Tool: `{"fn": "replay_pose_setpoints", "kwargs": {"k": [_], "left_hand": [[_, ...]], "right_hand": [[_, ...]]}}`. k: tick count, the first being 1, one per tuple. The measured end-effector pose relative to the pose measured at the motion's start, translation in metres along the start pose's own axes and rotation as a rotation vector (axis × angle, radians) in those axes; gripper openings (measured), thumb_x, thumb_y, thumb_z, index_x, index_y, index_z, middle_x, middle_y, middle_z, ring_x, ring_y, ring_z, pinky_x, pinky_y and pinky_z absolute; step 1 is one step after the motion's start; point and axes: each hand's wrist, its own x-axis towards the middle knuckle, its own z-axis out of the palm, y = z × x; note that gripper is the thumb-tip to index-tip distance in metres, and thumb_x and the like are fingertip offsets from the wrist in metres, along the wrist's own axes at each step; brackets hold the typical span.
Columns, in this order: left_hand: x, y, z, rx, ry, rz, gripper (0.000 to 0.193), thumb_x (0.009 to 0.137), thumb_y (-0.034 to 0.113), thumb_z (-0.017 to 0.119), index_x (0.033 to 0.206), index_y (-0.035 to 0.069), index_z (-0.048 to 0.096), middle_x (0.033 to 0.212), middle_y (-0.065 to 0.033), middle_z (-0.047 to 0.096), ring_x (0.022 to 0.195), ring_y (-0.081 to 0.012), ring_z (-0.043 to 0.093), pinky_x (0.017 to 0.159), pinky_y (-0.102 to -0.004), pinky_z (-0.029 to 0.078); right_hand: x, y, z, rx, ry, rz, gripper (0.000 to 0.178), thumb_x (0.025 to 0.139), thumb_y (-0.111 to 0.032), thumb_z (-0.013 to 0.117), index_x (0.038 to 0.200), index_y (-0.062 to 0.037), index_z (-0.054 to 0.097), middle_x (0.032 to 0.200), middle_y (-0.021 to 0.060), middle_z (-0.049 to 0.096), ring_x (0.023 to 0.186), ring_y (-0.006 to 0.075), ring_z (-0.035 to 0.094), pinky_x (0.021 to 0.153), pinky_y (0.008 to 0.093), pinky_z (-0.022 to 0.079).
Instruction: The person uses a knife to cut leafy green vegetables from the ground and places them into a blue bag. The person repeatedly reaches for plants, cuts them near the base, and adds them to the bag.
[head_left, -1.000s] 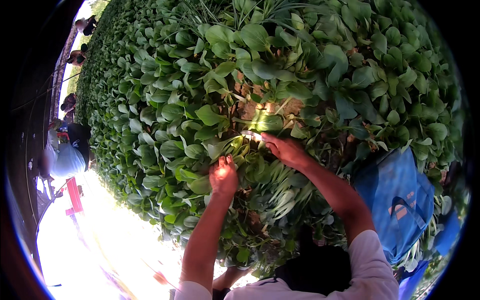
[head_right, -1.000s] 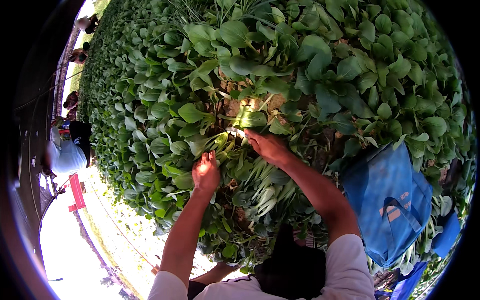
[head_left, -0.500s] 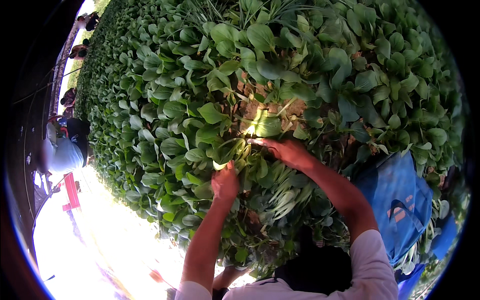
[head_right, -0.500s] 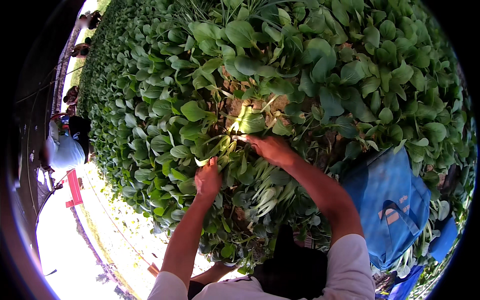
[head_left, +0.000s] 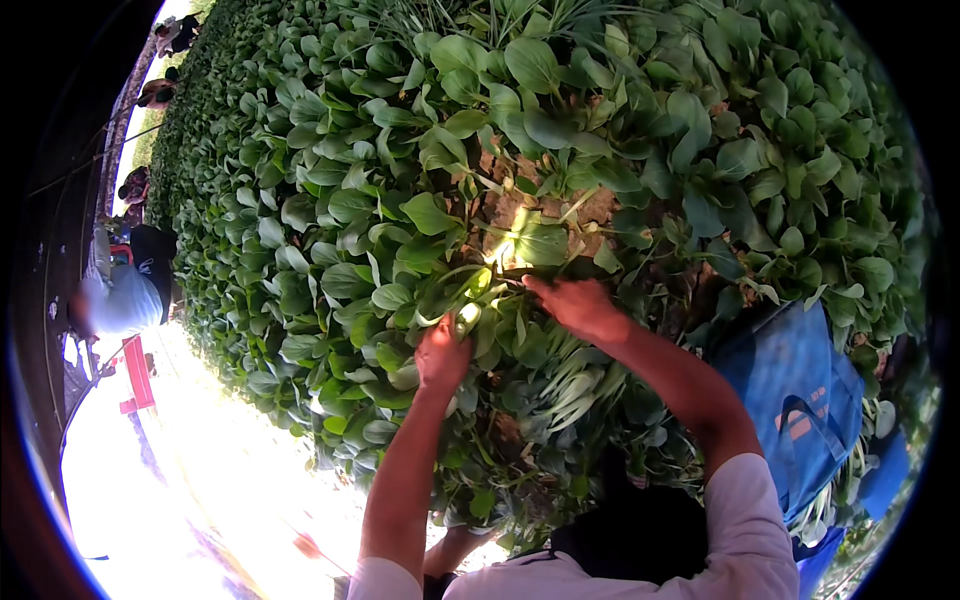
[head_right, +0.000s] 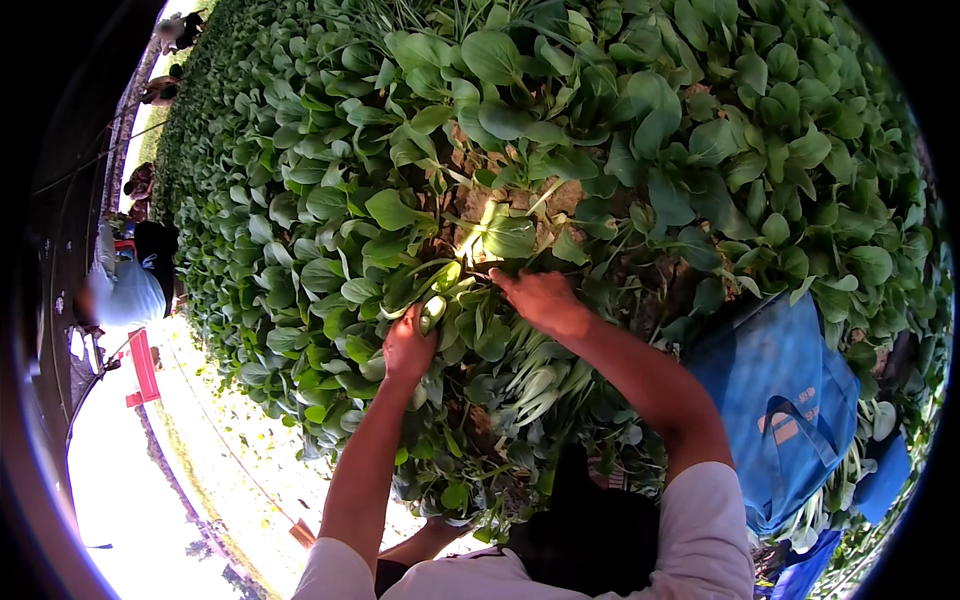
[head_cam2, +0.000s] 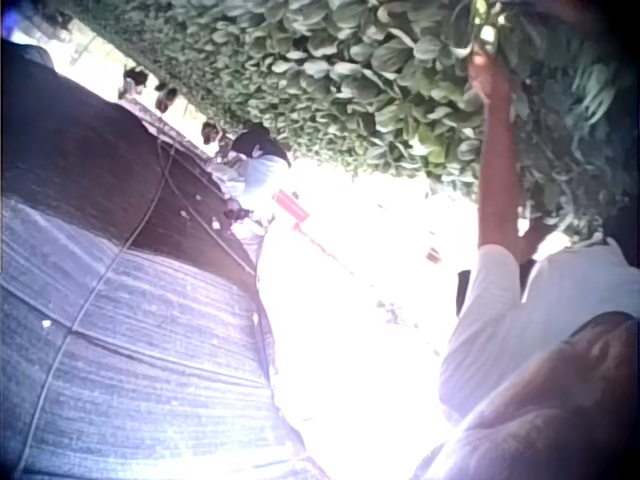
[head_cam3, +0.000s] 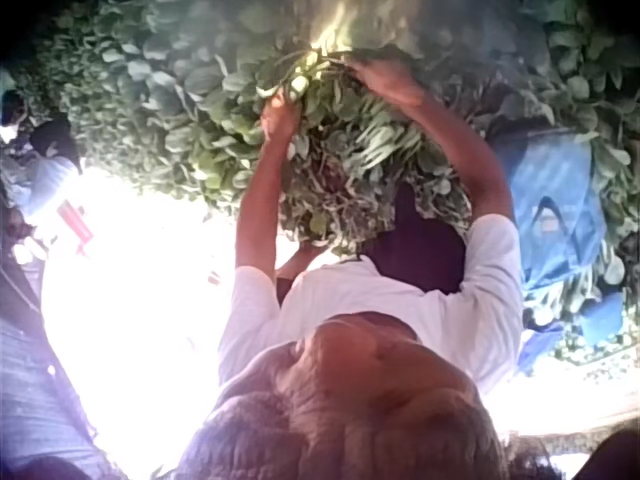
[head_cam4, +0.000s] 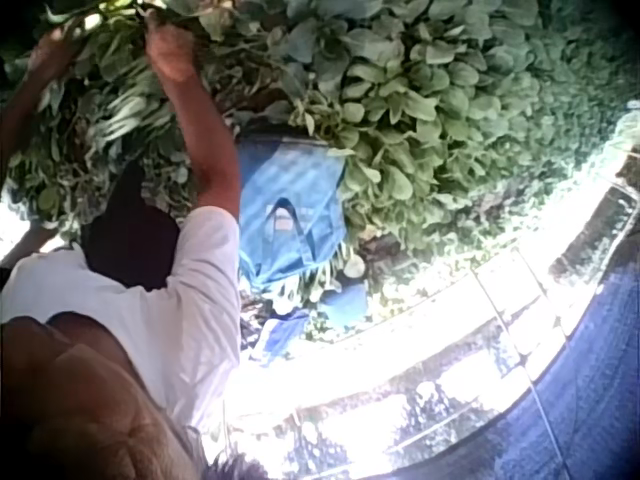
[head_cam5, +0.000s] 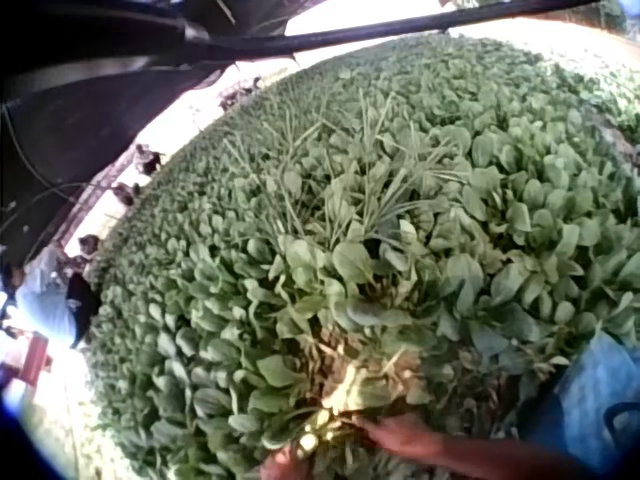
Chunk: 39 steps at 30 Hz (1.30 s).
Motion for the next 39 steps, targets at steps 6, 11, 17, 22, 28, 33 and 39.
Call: {"fn": "replay_pose_setpoints", "kwargs": {"k": [6,11,17,22,28,33,39], "left_hand": [[0.002,-0.005,-0.006,-0.011,0.05,-0.028,0.04,0.074,0.019,0.064,0.112,0.01,0.057,0.102,-0.0157,0.063,0.096,-0.0348,0.06,0.084,-0.0413,0.047],[0.001,-0.021,-0.02,-0.341,0.147,0.175,0.033,0.072,0.015,0.067,0.103,0.004,0.06,0.094,-0.0165,0.06,0.088,-0.0358,0.058,0.078,-0.0408,0.047],[-0.013,-0.019,-0.023,-0.312,0.127,0.274,0.041,0.07,0.007,0.067,0.11,0.007,0.058,0.099,-0.0136,0.058,0.09,-0.0352,0.058,0.079,-0.0401,0.047],[-0.031,0.01,-0.052,-0.279,0.091,0.48,0.062,0.064,-0.004,0.069,0.123,0.009,0.053,0.106,-0.0128,0.057,0.099,-0.0303,0.057,0.083,-0.0345,0.049],[-0.045,0.077,-0.11,-0.31,0.068,0.406,0.07,0.068,-0.002,0.064,0.134,0.006,0.042,0.133,-0.0162,0.045,0.118,-0.0332,0.049,0.097,-0.0366,0.042],[0.013,0.119,-0.139,0.031,0.043,0.689,0.077,0.065,-0.003,0.067,0.136,0.01,0.038,0.124,-0.0169,0.05,0.109,-0.0357,0.052,0.093,-0.0394,0.044],[0.075,0.111,-0.111,0.205,-0.136,0.59,0.072,0.069,0.009,0.064,0.135,0.013,0.036,0.109,-0.0206,0.058,0.099,-0.0362,0.058,0.083,-0.0428,0.048]], "right_hand": [[-0.012,0.01,-0.001,0.022,0.104,-0.047,0.045,0.088,-0.021,0.053,0.132,-0.0208,0.044,0.087,0.0129,0.062,0.075,0.0328,0.064,0.061,0.0425,0.05],[0.007,0.005,-0.019,0.616,0.304,0.096,0.033,0.085,-0.025,0.063,0.111,-0.0063,0.055,0.084,0.0113,0.062,0.071,0.0219,0.06,0.065,0.035,0.049],[0.067,-0.023,-0.004,1.286,-0.013,0.183,0.033,0.082,-0.031,0.066,0.09,-0.0009,0.055,0.072,-0.0003,0.053,0.06,0.0084,0.047,0.059,0.0263,0.04],[0.03,-0.046,-0.05,1.478,0.195,-0.081,0.024,0.083,-0.009,0.066,0.105,-0.0011,0.059,0.092,0.0013,0.063,0.085,0.0072,0.057,0.079,0.0236,0.046],[-0.011,-0.044,-0.11,0.71,0.936,-0.035,0.022,0.08,-0.006,0.068,0.099,-0.0027,0.059,0.08,0.0071,0.053,0.074,0.0176,0.055,0.074,0.0279,0.045],[-0.021,-0.069,-0.099,1.615,0.551,-0.027,0.018,0.082,-0.006,0.066,0.098,-0.0011,0.059,0.088,0.0016,0.055,0.084,0.0137,0.056,0.075,0.027,0.046],[0.015,-0.031,-0.078,0.858,0.945,0.094,0.021,0.084,-0.01,0.064,0.1,-0.001,0.054,0.086,0.013,0.058,0.081,0.0276,0.06,0.073,0.0338,0.048]]}}
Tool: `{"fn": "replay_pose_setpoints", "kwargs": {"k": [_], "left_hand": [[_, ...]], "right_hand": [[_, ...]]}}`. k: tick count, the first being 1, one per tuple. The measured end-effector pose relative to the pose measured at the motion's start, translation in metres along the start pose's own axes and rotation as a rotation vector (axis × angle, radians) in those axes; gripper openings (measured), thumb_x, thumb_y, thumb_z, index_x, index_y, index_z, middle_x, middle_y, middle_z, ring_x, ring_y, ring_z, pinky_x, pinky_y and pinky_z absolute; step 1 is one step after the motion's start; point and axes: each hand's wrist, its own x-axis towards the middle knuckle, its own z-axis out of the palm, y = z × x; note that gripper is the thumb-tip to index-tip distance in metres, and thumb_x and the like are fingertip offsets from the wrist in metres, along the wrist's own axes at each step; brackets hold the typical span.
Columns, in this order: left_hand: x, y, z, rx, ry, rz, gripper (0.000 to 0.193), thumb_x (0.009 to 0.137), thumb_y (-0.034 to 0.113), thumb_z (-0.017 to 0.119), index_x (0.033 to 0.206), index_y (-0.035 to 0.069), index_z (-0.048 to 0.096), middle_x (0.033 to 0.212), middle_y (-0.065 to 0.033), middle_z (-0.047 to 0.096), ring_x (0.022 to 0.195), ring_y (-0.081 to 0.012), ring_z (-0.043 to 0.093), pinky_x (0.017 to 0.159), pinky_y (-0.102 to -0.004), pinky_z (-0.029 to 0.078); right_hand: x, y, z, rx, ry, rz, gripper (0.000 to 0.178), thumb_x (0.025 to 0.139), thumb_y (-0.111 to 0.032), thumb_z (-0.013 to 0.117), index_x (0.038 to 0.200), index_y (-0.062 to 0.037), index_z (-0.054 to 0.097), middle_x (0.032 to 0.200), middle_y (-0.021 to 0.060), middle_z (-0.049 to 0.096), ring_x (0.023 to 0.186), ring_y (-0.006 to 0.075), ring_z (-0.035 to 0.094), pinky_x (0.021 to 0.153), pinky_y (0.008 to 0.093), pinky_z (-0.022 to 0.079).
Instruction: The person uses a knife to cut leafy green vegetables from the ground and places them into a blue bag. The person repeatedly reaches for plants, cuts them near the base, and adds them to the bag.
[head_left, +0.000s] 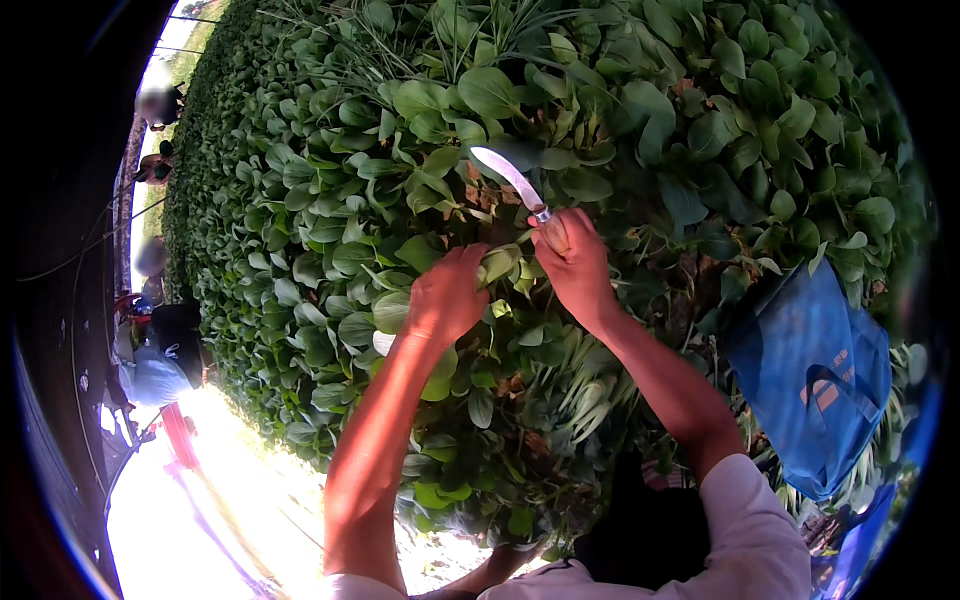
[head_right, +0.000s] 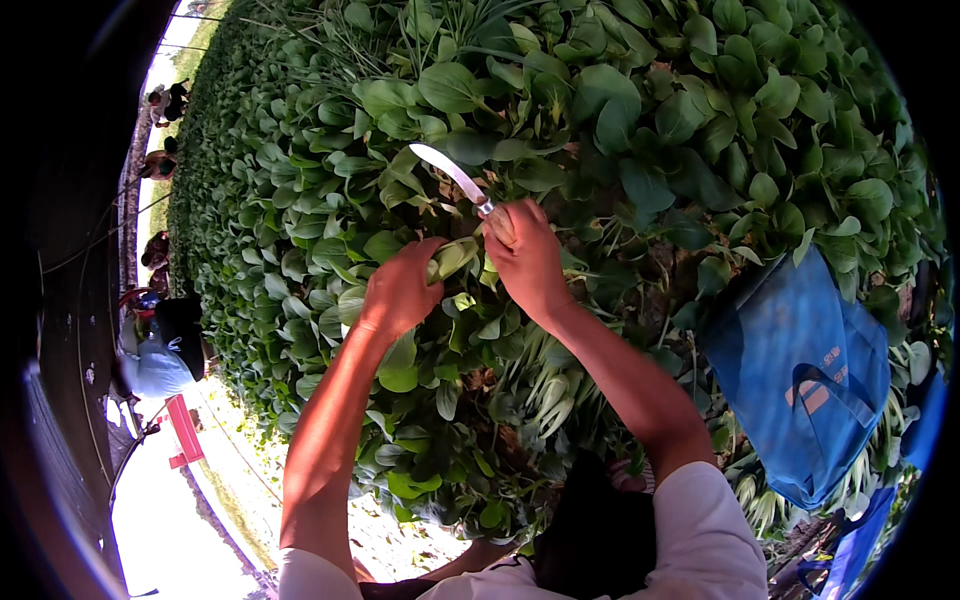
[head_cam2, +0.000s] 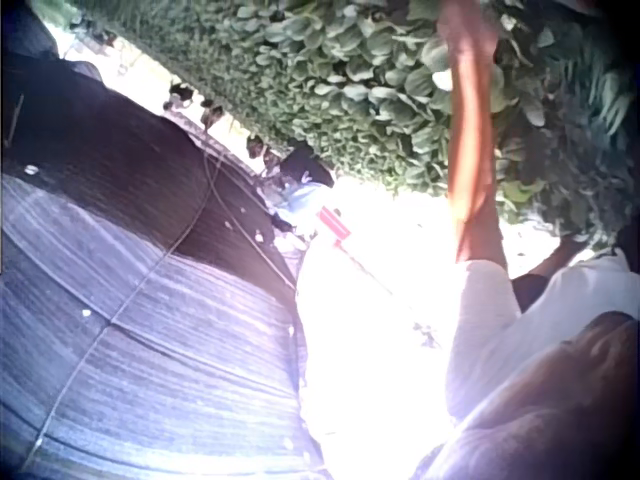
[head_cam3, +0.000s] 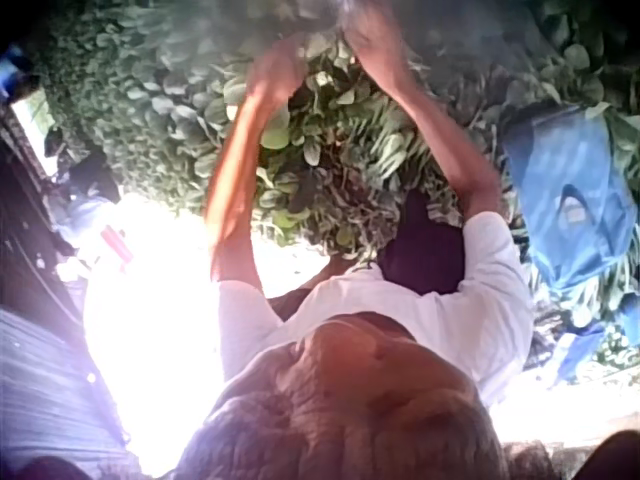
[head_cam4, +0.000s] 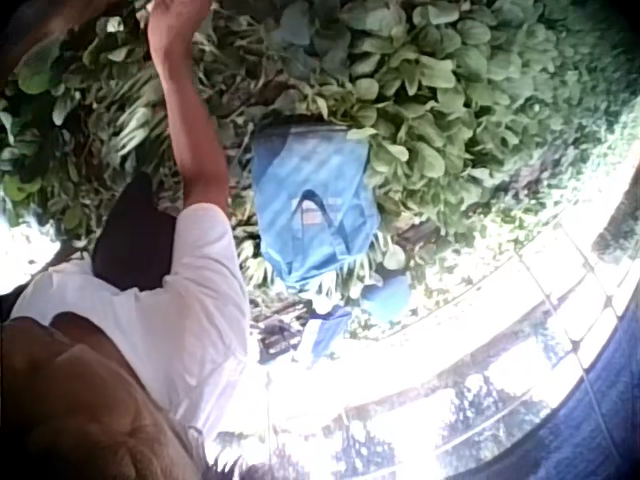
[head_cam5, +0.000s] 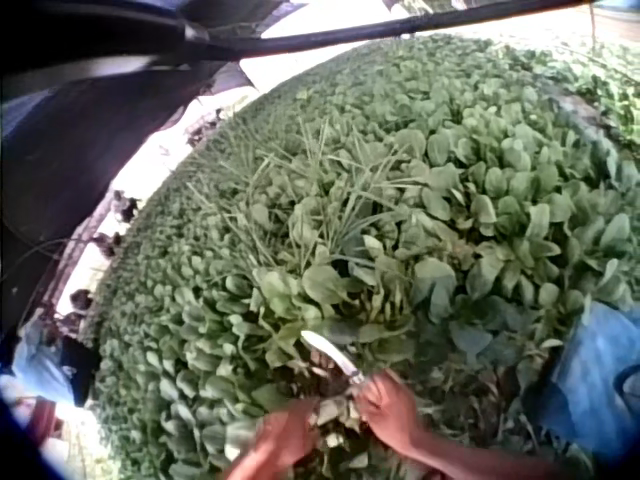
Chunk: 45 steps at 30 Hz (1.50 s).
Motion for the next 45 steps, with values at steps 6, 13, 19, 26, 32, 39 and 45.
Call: {"fn": "replay_pose_setpoints", "kwargs": {"k": [6,13,19,26,32,39,45], "left_hand": [[-0.019,-0.083,0.05,0.138,-0.14,-0.584,0.072,0.07,0.015,0.062,0.137,0.016,0.034,0.106,-0.0236,0.061,0.093,-0.0393,0.06,0.08,-0.0465,0.048],[-0.054,-0.073,0.066,0.083,-0.038,-0.462,0.071,0.074,0.01,0.065,0.138,0.02,0.035,0.116,-0.0198,0.057,0.102,-0.0371,0.057,0.085,-0.0452,0.046],[-0.067,-0.079,0.082,0.12,0.061,-0.409,0.07,0.073,0.006,0.065,0.136,0.022,0.04,0.111,-0.0166,0.058,0.103,-0.0346,0.055,0.088,-0.0432,0.044],[-0.063,-0.07,0.075,0.112,0.058,-0.442,0.067,0.067,-0.002,0.056,0.131,0.018,0.047,0.118,-0.0158,0.058,0.11,-0.0342,0.053,0.091,-0.0425,0.043],[-0.083,-0.079,0.066,-0.053,0.144,-0.402,0.062,0.071,0.007,0.062,0.129,0.021,0.048,0.113,-0.0137,0.059,0.104,-0.0336,0.055,0.091,-0.0426,0.043],[-0.102,-0.079,0.054,-0.226,0.236,-0.341,0.064,0.071,0.004,0.063,0.13,0.022,0.048,0.108,-0.0141,0.061,0.097,-0.0321,0.058,0.086,-0.0389,0.047],[-0.121,-0.038,0.024,-0.4,0.314,-0.403,0.062,0.073,0.001,0.062,0.132,0.014,0.047,0.106,-0.0144,0.061,0.093,-0.0283,0.061,0.083,-0.0338,0.048]], "right_hand": [[-0.023,0.071,0.027,-0.417,-0.523,-0.117,0.042,0.09,-0.025,0.052,0.128,-0.0102,0.043,0.095,0.0117,0.065,0.078,0.0325,0.064,0.066,0.0419,0.051],[-0.021,0.082,0.059,-0.672,-0.606,-0.016,0.039,0.097,-0.024,0.025,0.122,-0.008,0.05,0.082,0.0145,0.066,0.073,0.0335,0.064,0.062,0.0463,0.051],[-0.018,0.079,0.071,-0.623,-0.692,0.0,0.046,0.098,-0.025,0.027,0.088,-0.003,0.065,0.076,0.0162,0.066,0.069,0.0331,0.064,0.061,0.0458,0.052],[-0.016,0.108,0.076,-0.57,-0.588,-0.173,0.027,0.088,-0.022,0.046,0.106,-0.003,0.054,0.07,0.0145,0.064,0.061,0.0304,0.063,0.056,0.0417,0.051],[-0.01,0.11,0.066,-0.267,-0.628,0.082,0.028,0.089,-0.019,0.049,0.108,0.0013,0.052,0.096,0.0174,0.064,0.084,0.0328,0.064,0.071,0.0385,0.051],[0.0,0.088,0.088,0.693,-0.545,0.66,0.035,0.087,-0.014,0.061,0.118,-0.0018,0.051,0.098,0.0051,0.064,0.078,0.0176,0.066,0.059,0.0267,0.047],[0.001,0.017,0.072,0.616,-0.394,0.526,0.031,0.084,-0.011,0.064,0.11,0.0007,0.054,0.089,0.0034,0.061,0.075,0.0127,0.064,0.057,0.0237,0.046]]}}
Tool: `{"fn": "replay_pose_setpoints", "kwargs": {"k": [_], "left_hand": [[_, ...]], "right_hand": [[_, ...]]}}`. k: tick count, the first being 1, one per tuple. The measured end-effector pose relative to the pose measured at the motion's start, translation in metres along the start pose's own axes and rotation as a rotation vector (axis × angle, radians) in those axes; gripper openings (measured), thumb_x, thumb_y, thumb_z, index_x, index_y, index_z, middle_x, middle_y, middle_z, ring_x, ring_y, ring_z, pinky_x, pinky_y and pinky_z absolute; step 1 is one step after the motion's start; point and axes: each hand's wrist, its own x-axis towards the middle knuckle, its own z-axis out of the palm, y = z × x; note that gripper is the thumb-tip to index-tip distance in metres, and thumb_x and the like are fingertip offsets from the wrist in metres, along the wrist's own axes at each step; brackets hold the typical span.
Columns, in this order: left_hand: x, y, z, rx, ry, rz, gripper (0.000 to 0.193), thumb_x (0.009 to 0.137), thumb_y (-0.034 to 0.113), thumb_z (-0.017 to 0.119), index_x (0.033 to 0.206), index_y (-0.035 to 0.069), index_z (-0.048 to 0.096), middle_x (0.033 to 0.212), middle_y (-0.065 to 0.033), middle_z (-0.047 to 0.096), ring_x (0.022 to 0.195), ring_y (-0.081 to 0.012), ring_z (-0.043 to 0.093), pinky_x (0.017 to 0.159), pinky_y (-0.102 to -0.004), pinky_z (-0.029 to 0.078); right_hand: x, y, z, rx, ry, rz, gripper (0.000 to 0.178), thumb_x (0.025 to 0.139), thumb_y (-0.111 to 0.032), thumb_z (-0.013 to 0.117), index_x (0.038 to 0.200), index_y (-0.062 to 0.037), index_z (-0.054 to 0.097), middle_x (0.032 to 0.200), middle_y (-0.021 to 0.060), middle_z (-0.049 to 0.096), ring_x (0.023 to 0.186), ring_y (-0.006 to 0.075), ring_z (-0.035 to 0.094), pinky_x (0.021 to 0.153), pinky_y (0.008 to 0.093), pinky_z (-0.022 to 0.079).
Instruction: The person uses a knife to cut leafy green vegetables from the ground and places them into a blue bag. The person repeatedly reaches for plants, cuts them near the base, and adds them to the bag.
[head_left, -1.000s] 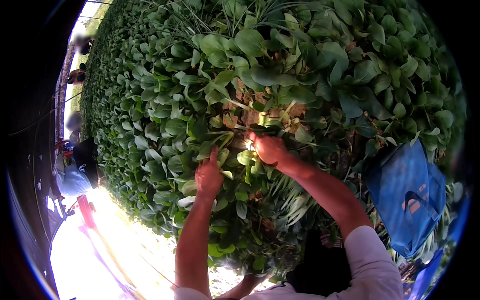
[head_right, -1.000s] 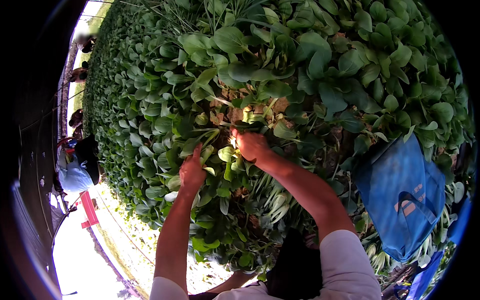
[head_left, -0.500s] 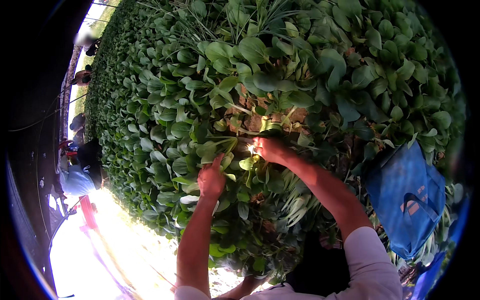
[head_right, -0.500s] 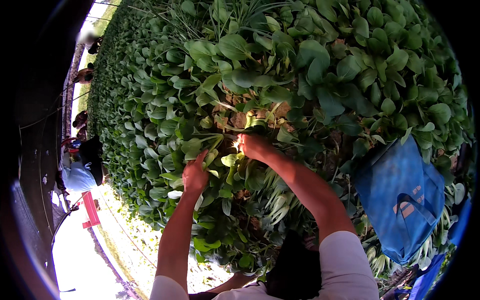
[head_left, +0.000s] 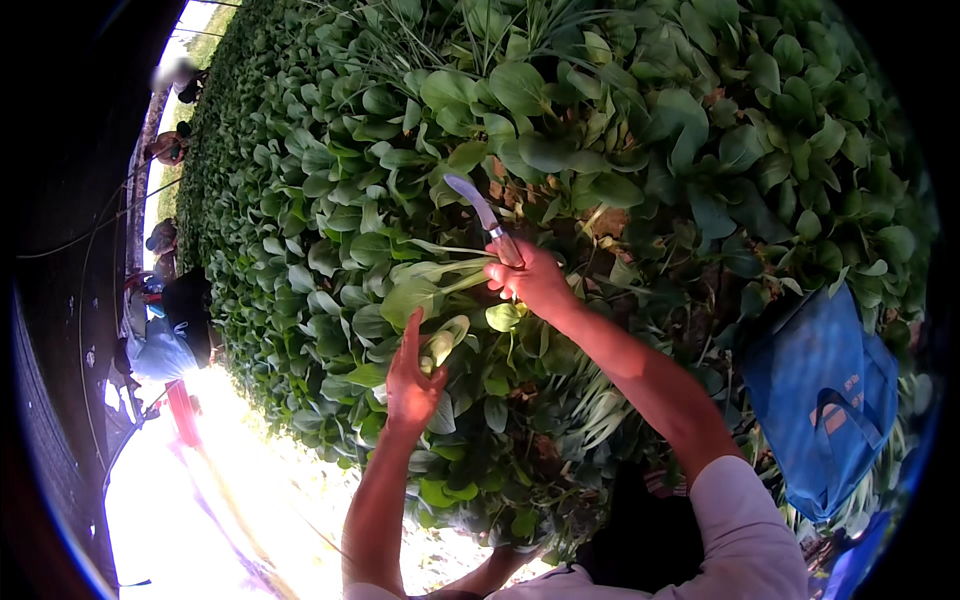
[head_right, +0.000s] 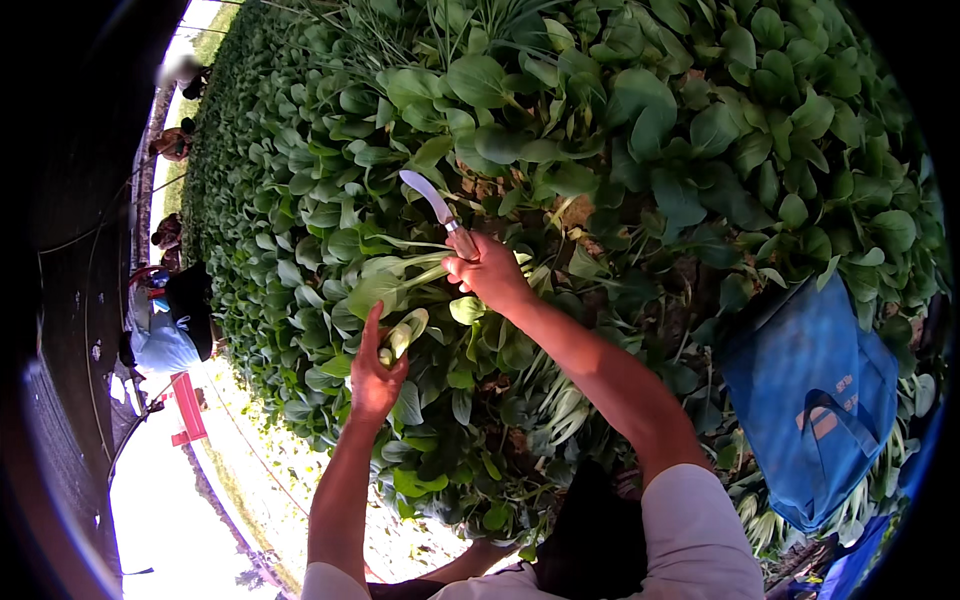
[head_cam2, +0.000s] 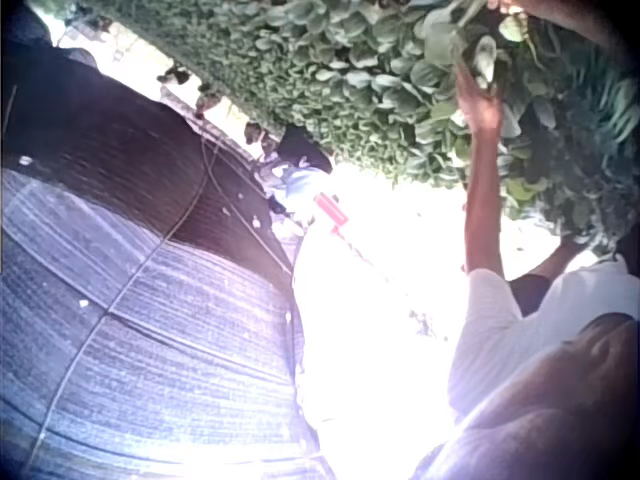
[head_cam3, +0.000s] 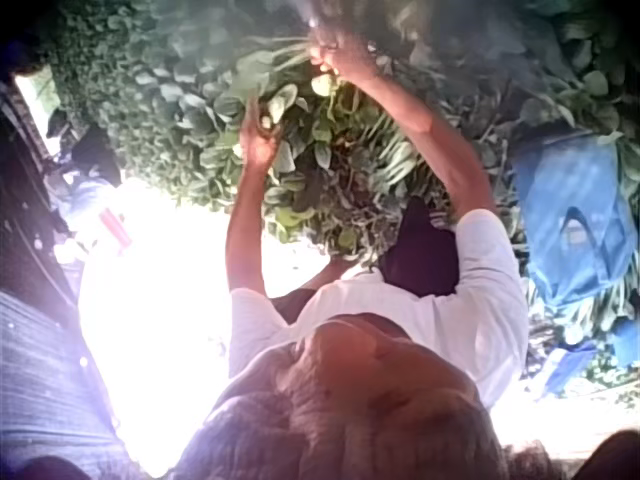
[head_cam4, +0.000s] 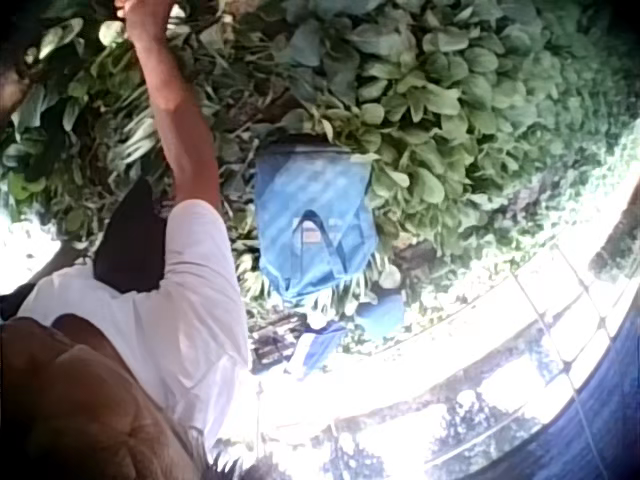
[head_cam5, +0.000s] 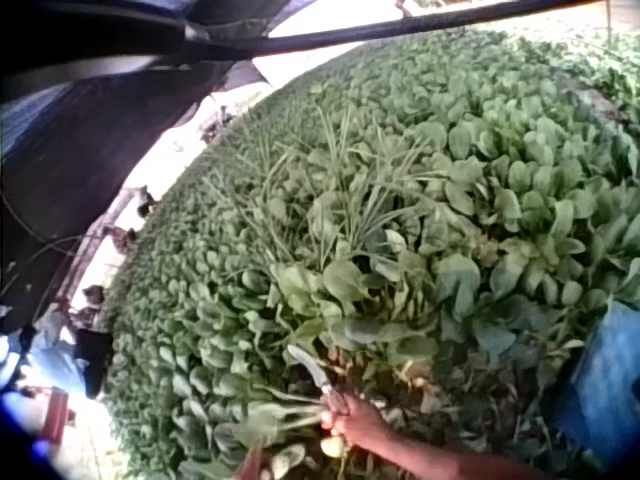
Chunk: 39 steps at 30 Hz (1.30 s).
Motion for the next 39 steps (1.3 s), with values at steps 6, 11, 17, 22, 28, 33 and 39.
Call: {"fn": "replay_pose_setpoints", "kwargs": {"k": [6,11,17,22,28,33,39], "left_hand": [[0.042,0.079,-0.039,0.608,0.096,0.663,0.074,0.06,-0.001,0.071,0.129,0.015,0.049,0.116,-0.0097,0.055,0.114,-0.0272,0.047,0.101,-0.0378,0.036],[0.089,0.058,-0.024,0.511,-0.416,0.167,0.074,0.067,0.01,0.066,0.136,0.016,0.038,0.105,-0.0165,0.062,0.094,-0.032,0.061,0.086,-0.0444,0.046],[0.063,-0.036,0.025,0.716,-0.479,-0.199,0.068,0.07,0.02,0.065,0.132,0.012,0.039,0.108,-0.0177,0.061,0.096,-0.0359,0.061,0.081,-0.0455,0.048],[0.017,-0.063,0.042,0.572,-0.23,-0.044,0.054,0.069,0.015,0.067,0.12,0.009,0.048,0.098,-0.0177,0.062,0.091,-0.0348,0.061,0.08,-0.045,0.047],[0.006,-0.071,0.048,0.543,-0.154,-0.087,0.058,0.067,0.014,0.069,0.122,0.01,0.049,0.102,-0.0164,0.06,0.094,-0.033,0.06,0.083,-0.0431,0.044],[-0.002,-0.071,0.049,0.446,-0.096,-0.123,0.064,0.067,0.015,0.07,0.126,0.013,0.048,0.101,-0.0159,0.06,0.097,-0.0333,0.058,0.085,-0.0438,0.043],[-0.022,-0.071,0.04,0.396,0.121,0.125,0.073,0.064,0.013,0.073,0.133,0.016,0.045,0.093,-0.0135,0.057,0.093,-0.0312,0.055,0.086,-0.0433,0.04]], "right_hand": [[-0.027,-0.037,0.017,0.168,-0.239,-0.067,0.03,0.088,-0.013,0.063,0.111,0.0027,0.053,0.082,0.0058,0.062,0.069,0.0114,0.061,0.064,0.025,0.05],[-0.012,-0.011,-0.012,-0.538,-0.05,-0.101,0.038,0.089,-0.027,0.058,0.115,-0.0004,0.051,0.089,0.0129,0.065,0.073,0.0249,0.065,0.067,0.0331,0.051],[-0.019,0.05,-0.029,-1.22,-0.234,-0.015,0.041,0.092,-0.028,0.046,0.129,-0.0119,0.047,0.095,0.0141,0.065,0.083,0.0333,0.063,0.073,0.042,0.05],[-0.017,0.066,-0.036,-1.185,-0.226,0.001,0.041,0.091,-0.028,0.048,0.131,-0.0157,0.047,0.079,0.0127,0.065,0.069,0.0309,0.062,0.06,0.0421,0.049],[-0.015,0.07,-0.029,-1.346,-0.225,-0.239,0.041,0.091,-0.027,0.049,0.131,-0.0155,0.047,0.066,0.0111,0.061,0.06,0.0304,0.06,0.052,0.042,0.047],[-0.016,0.09,-0.039,-1.288,-0.232,-0.231,0.039,0.091,-0.026,0.049,0.129,-0.016,0.048,0.066,0.0111,0.06,0.061,0.0315,0.06,0.053,0.043,0.047],[-0.008,0.067,-0.031,-0.786,0.013,-0.159,0.033,0.085,-0.026,0.062,0.106,-0.0026,0.052,0.084,0.0142,0.064,0.071,0.0292,0.064,0.061,0.0354,0.05]]}}
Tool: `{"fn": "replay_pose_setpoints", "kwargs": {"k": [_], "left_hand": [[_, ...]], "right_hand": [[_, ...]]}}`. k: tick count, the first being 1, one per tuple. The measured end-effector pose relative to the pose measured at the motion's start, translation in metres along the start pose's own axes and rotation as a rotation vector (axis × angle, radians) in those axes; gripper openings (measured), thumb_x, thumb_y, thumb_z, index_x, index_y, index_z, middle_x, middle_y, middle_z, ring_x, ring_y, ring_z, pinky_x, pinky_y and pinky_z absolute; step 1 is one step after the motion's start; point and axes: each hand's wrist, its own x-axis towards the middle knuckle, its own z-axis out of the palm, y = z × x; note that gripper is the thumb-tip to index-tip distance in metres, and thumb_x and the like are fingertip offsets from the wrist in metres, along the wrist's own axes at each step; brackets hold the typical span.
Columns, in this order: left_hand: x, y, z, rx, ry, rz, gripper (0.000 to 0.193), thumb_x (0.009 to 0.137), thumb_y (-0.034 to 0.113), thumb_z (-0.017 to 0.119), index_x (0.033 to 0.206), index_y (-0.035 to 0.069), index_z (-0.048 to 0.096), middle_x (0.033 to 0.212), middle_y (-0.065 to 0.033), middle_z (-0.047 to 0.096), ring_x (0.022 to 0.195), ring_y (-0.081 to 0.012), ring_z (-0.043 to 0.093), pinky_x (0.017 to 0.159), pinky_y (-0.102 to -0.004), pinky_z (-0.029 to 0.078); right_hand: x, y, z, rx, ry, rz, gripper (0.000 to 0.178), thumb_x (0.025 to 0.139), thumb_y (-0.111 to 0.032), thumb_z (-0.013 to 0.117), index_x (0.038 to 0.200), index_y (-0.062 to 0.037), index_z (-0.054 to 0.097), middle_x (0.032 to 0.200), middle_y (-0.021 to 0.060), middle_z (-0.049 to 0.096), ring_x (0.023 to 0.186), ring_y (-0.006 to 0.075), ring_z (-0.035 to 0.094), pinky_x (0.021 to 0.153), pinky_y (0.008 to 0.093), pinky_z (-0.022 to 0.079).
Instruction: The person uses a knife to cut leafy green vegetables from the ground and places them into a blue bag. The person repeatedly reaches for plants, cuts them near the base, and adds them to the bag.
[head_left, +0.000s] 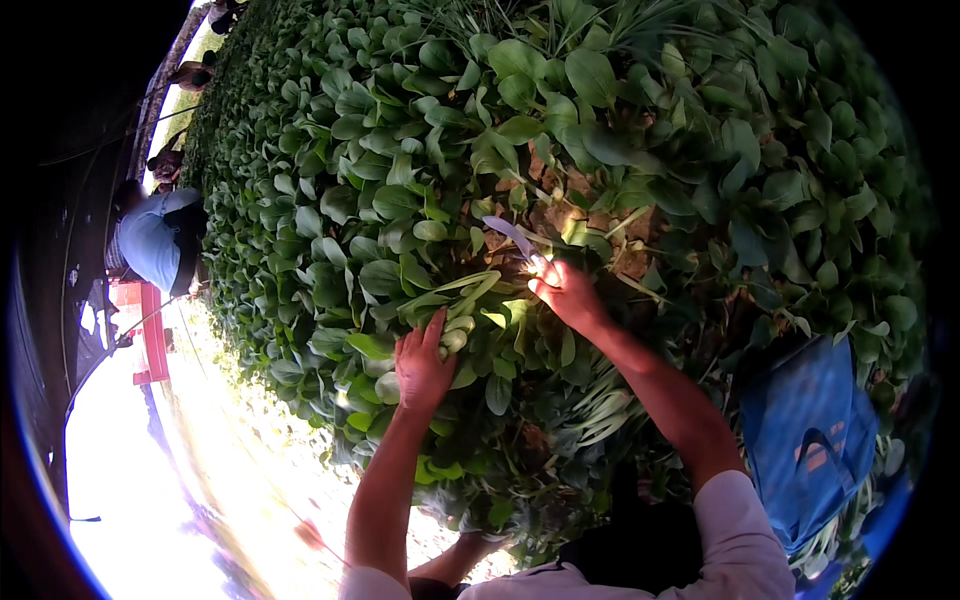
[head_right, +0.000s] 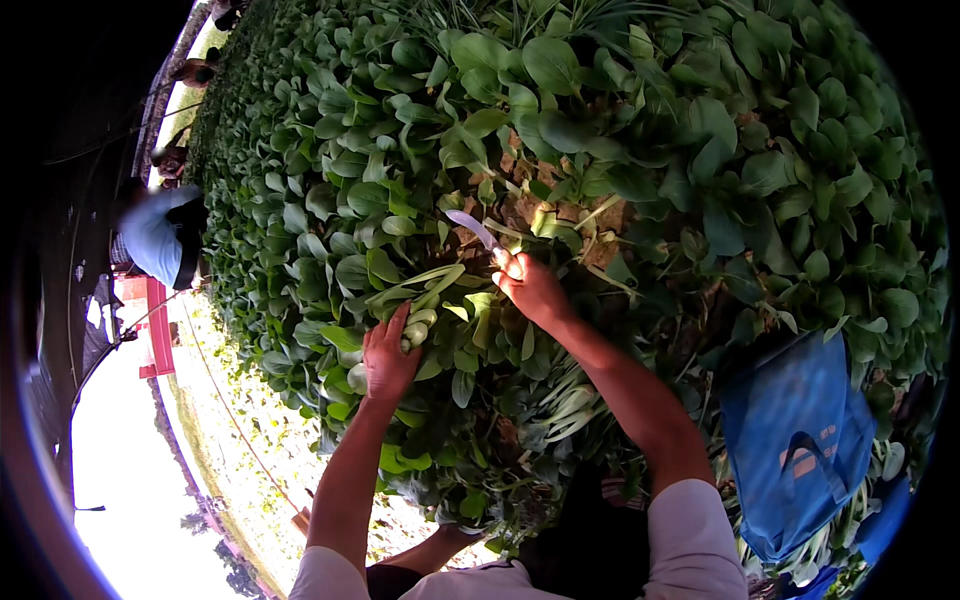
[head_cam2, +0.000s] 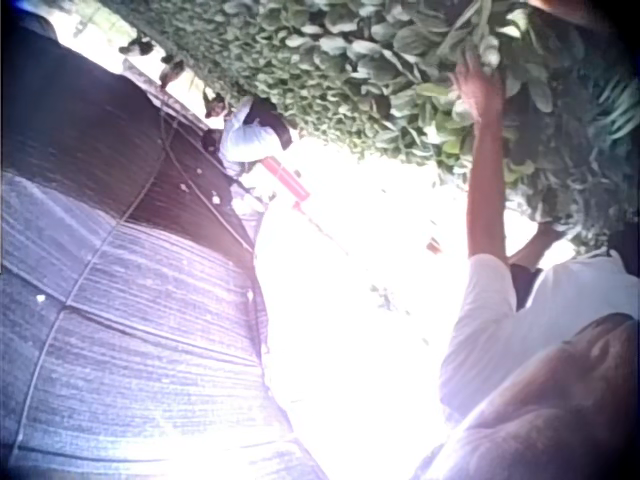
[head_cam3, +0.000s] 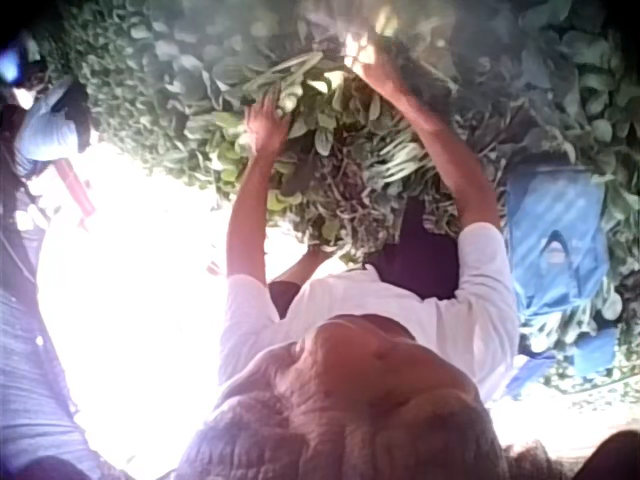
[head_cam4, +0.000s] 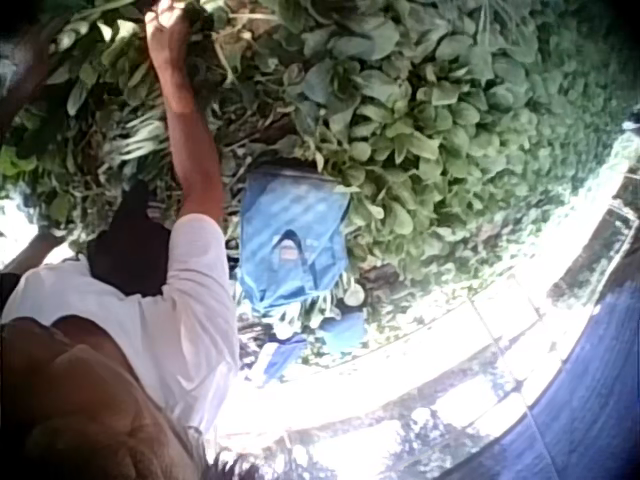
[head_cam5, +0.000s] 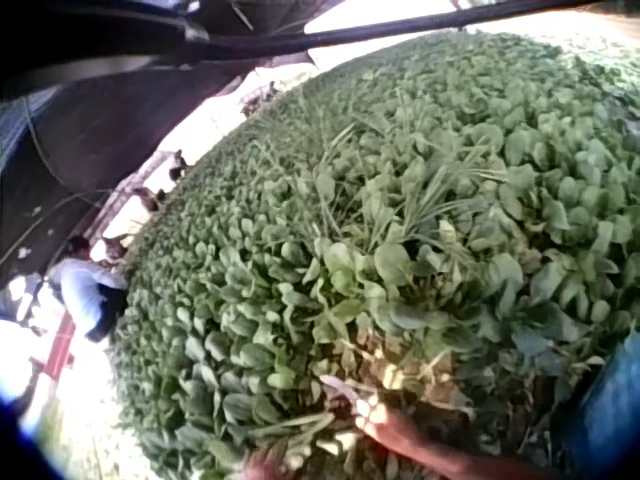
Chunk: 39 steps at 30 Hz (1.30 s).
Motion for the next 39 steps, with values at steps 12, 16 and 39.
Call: {"fn": "replay_pose_setpoints", "kwargs": {"k": [12,16,39], "left_hand": [[0.024,-0.004,-0.109,-0.777,-0.145,-0.262,0.08,0.066,0.007,0.076,0.136,0.011,0.037,0.116,-0.0131,0.056,0.11,-0.0245,0.054,0.096,-0.0347,0.041],[0.083,0.058,-0.125,-0.614,-0.429,-0.082,0.076,0.067,0.017,0.076,0.134,0.011,0.039,0.121,-0.0139,0.054,0.109,-0.0261,0.055,0.094,-0.0369,0.043],[0.09,-0.078,0.02,0.337,-0.026,0.2,0.052,0.062,0.008,0.069,0.111,0.007,0.054,0.089,-0.0081,0.062,0.087,-0.0262,0.06,0.078,-0.0386,0.043]], "right_hand": [[-0.008,-0.105,-0.047,0.403,-0.356,0.097,0.02,0.085,-0.006,0.06,0.102,0.0024,0.055,0.078,0.0039,0.06,0.065,0.0087,0.058,0.057,0.0236,0.047],[-0.026,-0.137,-0.039,0.82,-0.371,0.035,0.021,0.087,-0.012,0.06,0.103,0.0018,0.055,0.08,0.0064,0.062,0.066,0.0101,0.06,0.061,0.0242,0.046],[0.06,-0.002,0.072,-1.006,-0.248,-0.006,0.046,0.092,-0.026,0.041,0.137,-0.017,0.036,0.102,0.0135,0.065,0.082,0.0288,0.066,0.068,0.0422,0.052]]}}
